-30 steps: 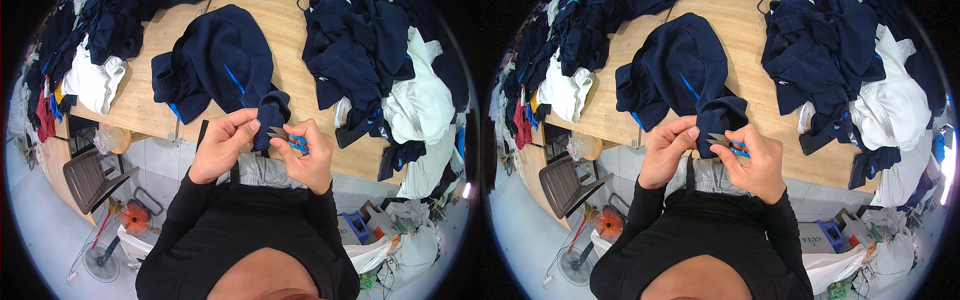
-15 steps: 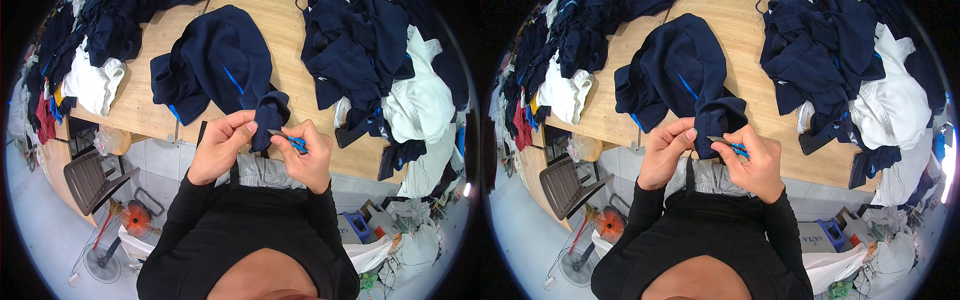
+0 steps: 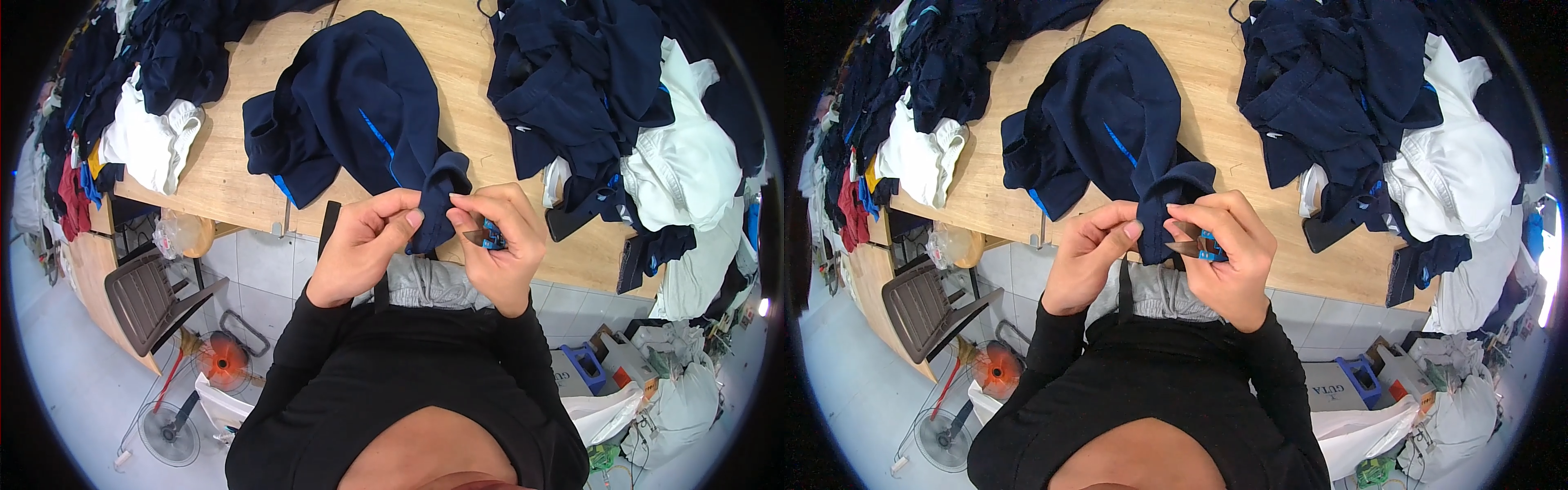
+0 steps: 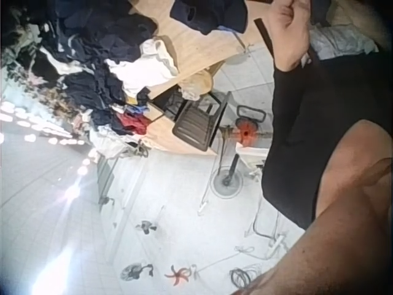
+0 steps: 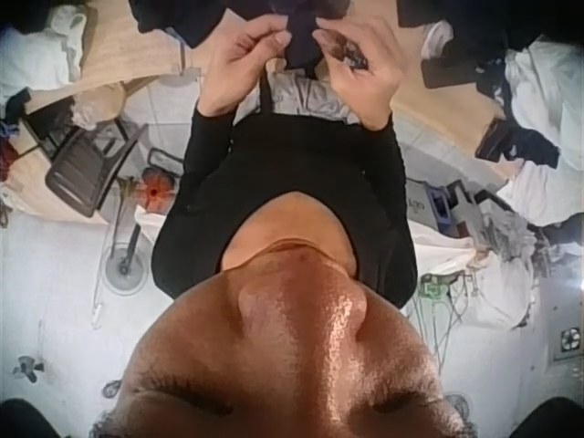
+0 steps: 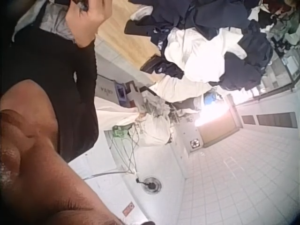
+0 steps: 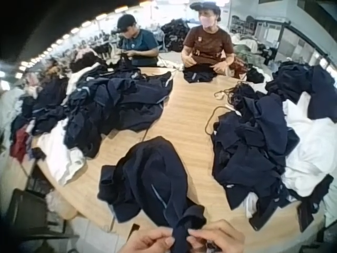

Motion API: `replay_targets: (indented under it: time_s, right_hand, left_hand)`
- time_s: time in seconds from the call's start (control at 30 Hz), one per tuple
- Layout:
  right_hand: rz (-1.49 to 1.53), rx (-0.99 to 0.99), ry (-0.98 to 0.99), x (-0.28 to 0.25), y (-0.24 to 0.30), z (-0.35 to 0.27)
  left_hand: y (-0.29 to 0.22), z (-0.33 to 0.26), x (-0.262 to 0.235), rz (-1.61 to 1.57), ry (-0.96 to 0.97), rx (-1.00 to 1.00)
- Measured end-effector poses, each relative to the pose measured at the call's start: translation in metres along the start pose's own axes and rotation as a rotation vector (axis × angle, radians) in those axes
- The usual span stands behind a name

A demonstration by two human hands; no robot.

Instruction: Trim loose threads from navy blue garments using small thread cutters on a factory work table.

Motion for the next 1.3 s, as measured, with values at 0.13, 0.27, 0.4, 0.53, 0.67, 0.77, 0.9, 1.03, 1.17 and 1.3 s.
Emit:
replay_targets:
  time_s: [0.13, 0.27, 0.4, 0.53, 0.67, 0.77, 0.9, 1.03, 1.17, 1.3]
  right_hand:
    - [-0.011, -0.057, -0.009, 0.004, -0.001, -0.003]
    - [-0.025, 0.004, -0.028, 0.003, -0.006, -0.001]
    - [0.251, 0.277, -0.114, -0.012, -0.034, -0.01]
    - [0.303, 0.347, -0.107, -0.021, -0.043, -0.02]
    - [-0.051, 0.053, -0.048, -0.011, -0.004, -0.006]
    - [-0.085, -0.12, 0.022, -0.001, 0.012, -0.009]
    - [-0.155, -0.304, 0.082, 0.013, 0.009, -0.017]
    - [-0.123, -0.129, 0.014, 0.002, 0.005, -0.013]
    - [0.09, 0.135, -0.162, -0.023, -0.034, -0.018]
    - [-0.012, 0.079, -0.135, -0.022, -0.023, -0.015]
  left_hand:
    - [0.002, 0.001, 0.004, 0.002, -0.026, 0.003]
    - [0.011, 0.0, -0.002, -0.008, -0.03, -0.024]
    - [0.008, 0.001, -0.004, 0.0, -0.027, -0.019]
    - [0.005, 0.003, -0.001, -0.104, -0.015, -0.033]
    - [0.006, 0.003, 0.0, -0.234, 0.025, -0.085]
    - [0.006, 0.004, 0.003, -0.319, 0.02, -0.088]
    - [0.009, 0.003, 0.004, -0.246, 0.01, -0.085]
    - [0.01, 0.002, 0.0, -0.291, -0.037, -0.109]
    - [0.012, 0.003, -0.004, -0.3, -0.059, -0.102]
    - [0.01, 0.004, -0.006, -0.299, -0.074, -0.09]
Point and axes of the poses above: each hand's wrist, its own z-axis towards the middle knuckle, its own x-axis out of the palm, y = z × x, the point moved 8 cm from there along z, towards the middle knuckle
